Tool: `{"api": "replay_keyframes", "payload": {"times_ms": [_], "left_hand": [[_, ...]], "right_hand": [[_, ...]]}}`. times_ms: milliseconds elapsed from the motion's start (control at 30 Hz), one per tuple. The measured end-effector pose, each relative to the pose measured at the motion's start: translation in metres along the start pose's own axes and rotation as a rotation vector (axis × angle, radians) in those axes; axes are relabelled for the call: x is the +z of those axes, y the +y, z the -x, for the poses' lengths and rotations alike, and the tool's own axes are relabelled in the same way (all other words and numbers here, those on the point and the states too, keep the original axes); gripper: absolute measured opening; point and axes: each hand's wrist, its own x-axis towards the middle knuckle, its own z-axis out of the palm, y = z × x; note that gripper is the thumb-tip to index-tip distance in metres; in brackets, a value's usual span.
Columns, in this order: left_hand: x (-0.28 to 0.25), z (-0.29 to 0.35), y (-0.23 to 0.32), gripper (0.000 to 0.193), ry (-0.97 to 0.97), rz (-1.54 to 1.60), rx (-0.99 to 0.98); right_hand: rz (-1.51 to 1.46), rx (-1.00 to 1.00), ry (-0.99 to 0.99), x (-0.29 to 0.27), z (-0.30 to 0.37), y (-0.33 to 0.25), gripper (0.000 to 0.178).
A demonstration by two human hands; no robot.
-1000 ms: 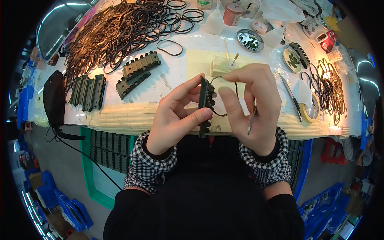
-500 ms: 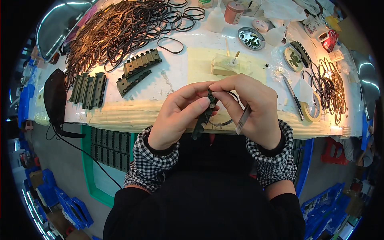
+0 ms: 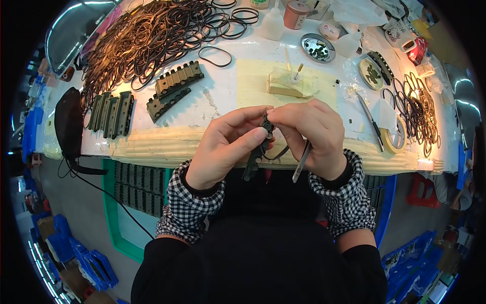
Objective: Assembling small electronic components into a green plastic housing using tweezers.
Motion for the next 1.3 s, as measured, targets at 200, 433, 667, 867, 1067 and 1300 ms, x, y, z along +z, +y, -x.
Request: {"api": "replay_keyframes", "payload": {"times_ms": [200,433,667,867,1067,1300], "left_hand": [[-0.002,0.002,0.001,0.041,-0.034,0.099,-0.117],[-0.003,0.002,-0.002,0.043,0.000,-0.078,-0.040],[0.004,-0.002,-0.001,0.045,0.103,0.065,0.015],[-0.001,-0.002,-0.006,0.054,0.064,-0.015,0.044],[0.000,0.000,-0.006,0.049,0.102,0.138,0.012],[0.003,0.001,-0.006,0.046,0.178,0.062,0.114]], "right_hand": [[-0.018,-0.009,0.016,0.002,0.004,0.006,0.020],[0.027,-0.053,-0.052,0.000,0.005,0.002,0.024],[-0.005,0.025,0.142,-0.002,-0.005,-0.007,0.021],[-0.162,0.276,0.217,-0.016,0.003,-0.034,0.056],[-0.115,0.318,0.115,-0.035,0.006,-0.044,0.090],[0.108,0.260,0.137,-0.030,0.006,-0.053,0.068]]}}
